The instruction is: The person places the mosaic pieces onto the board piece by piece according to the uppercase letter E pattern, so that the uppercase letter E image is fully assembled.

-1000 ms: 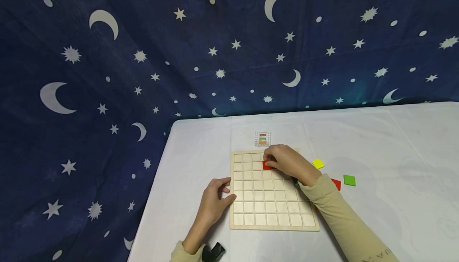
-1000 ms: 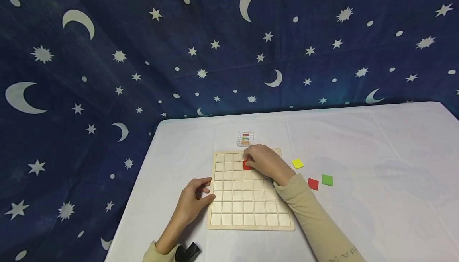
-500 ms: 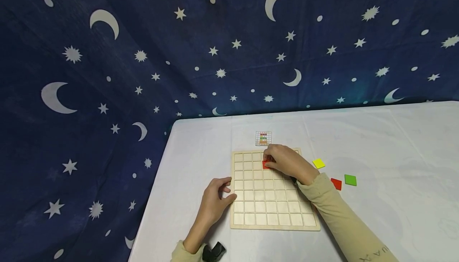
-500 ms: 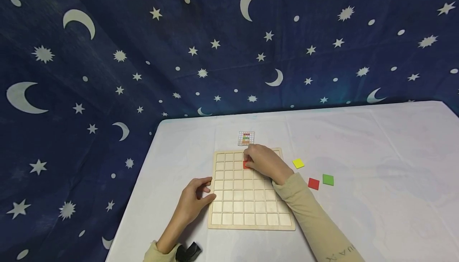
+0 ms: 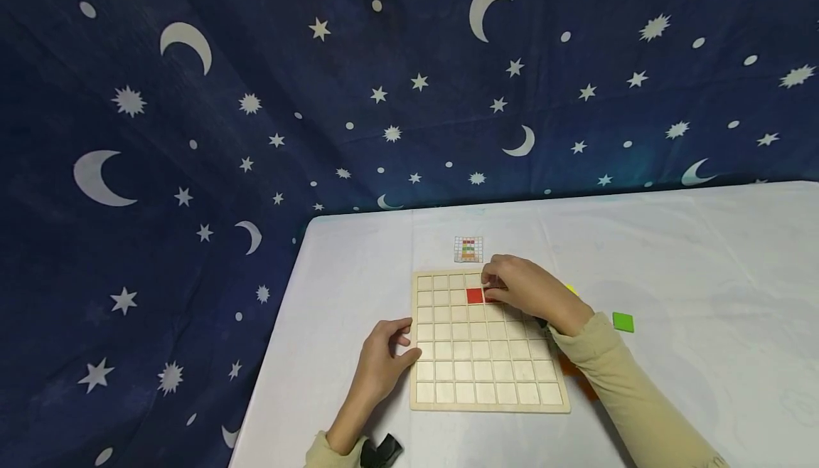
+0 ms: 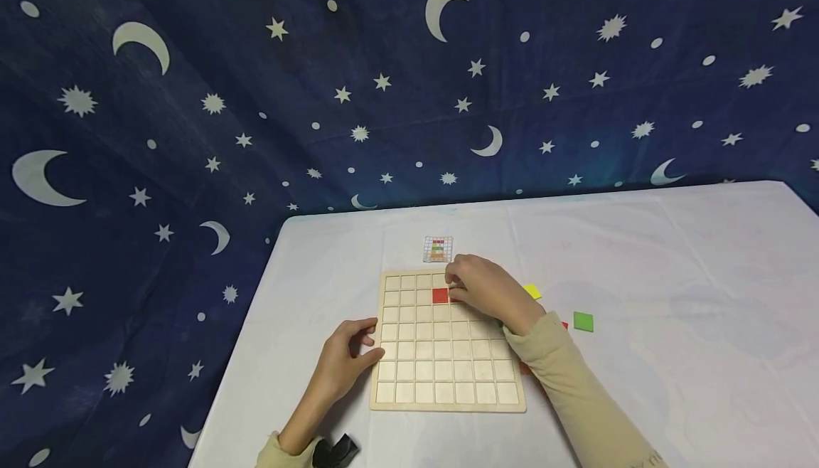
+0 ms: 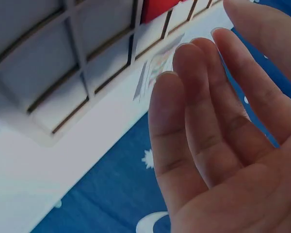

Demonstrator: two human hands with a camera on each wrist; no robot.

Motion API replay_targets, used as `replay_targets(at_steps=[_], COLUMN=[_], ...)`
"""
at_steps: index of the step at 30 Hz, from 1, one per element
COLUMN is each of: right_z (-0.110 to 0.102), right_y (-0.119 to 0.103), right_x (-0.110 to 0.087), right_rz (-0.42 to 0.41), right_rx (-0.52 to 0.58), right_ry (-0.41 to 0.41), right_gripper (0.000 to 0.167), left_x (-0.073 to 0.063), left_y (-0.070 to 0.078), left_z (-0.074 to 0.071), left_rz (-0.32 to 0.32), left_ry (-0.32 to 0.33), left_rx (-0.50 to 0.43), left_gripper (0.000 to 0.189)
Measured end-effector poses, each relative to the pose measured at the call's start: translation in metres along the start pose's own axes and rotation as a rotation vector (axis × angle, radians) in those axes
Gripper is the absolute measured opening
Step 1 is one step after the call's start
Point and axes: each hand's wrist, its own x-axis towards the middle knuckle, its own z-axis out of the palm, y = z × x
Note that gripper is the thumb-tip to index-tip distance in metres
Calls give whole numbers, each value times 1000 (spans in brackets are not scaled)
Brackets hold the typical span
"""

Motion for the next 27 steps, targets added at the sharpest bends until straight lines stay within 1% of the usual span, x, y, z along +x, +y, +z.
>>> replay_targets(at_steps=[6,10,13,16,17,20,27], right_z=[-13,-20,-23,-24,-24,-25,-29], right_y=[1,2,5,8,9,12,20], right_x=[-16,-25,-31,-37,-39,-46,-64], right_rz=[5,18,44,61,63,65,94], right_rx=[-10,-46,-64,-69,-71,-76,-99], right_ry=[23,35,35,35,35,42,48], right_gripper=[8,8,10,11,11,12,15], left_x=[0,0,-1,0,0,0,0], left_y=[0,-1,-2,-2,-2,-2,0], left_z=[0,0,0,-1,-1,-1,-1], left_rz=[11,57,86,60,41,8,0], left_ry=[16,34,41,31,23,10,2], left_rx=[11,18,24,13,7,-6,-5], left_gripper=[45,45,45,45,45,46,46])
